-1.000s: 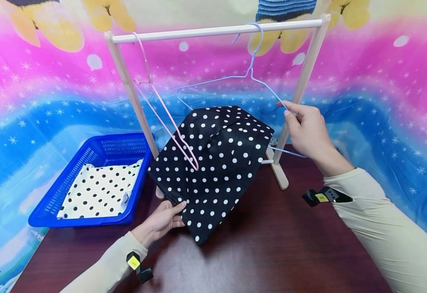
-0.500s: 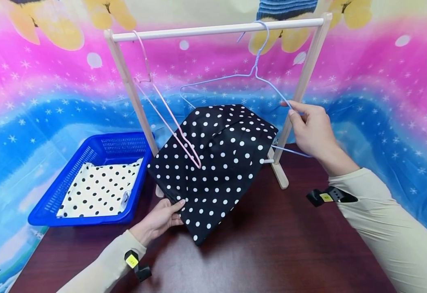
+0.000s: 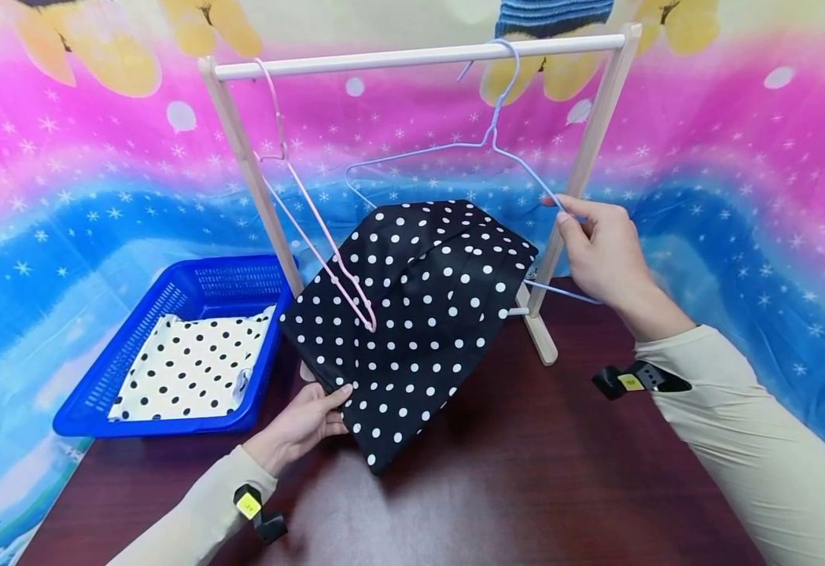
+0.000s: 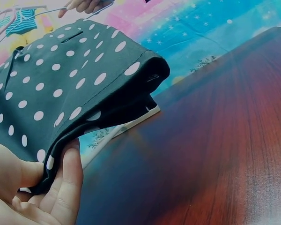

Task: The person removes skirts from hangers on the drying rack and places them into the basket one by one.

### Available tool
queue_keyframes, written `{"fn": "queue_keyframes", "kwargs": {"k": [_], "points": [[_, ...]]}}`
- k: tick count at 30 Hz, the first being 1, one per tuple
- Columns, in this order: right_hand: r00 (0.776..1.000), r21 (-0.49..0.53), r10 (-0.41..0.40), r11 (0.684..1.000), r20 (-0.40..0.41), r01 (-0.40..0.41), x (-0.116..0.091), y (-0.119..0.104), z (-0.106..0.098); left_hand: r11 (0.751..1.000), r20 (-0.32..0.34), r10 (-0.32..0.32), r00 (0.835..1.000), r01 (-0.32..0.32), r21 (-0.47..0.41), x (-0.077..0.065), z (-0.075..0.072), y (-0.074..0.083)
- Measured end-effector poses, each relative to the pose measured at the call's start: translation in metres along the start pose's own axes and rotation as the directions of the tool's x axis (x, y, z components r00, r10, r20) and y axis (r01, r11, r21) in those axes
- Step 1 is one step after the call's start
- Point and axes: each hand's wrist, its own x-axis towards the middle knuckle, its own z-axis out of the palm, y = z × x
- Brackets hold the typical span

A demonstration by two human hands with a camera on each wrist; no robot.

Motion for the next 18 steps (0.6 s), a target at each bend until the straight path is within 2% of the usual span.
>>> {"fn": "queue_keyframes", "kwargs": {"k": [7,14,18], "points": [[1.0,-0.013,0.015,1.0,0.007,-0.015,0.001,0.001,0.0,0.998,0.037,0.056,0.998,-0.055,-0.01,-0.003,-0.006,0.002],[1.0,-0.014,-0.007,1.0,0.012,0.008,0.001,0.001,0.002,1.0,-0.027,0.015,1.0,-0.014,0.022,-0.001,-0.009,0.005],[1.0,-0.014,-0.013,1.0,0.003,0.013,0.001,0.002,0.001,1.0,-0.002,0.022,1.0,-0.022,0.019,-0.002,-0.012,0.006]]}}
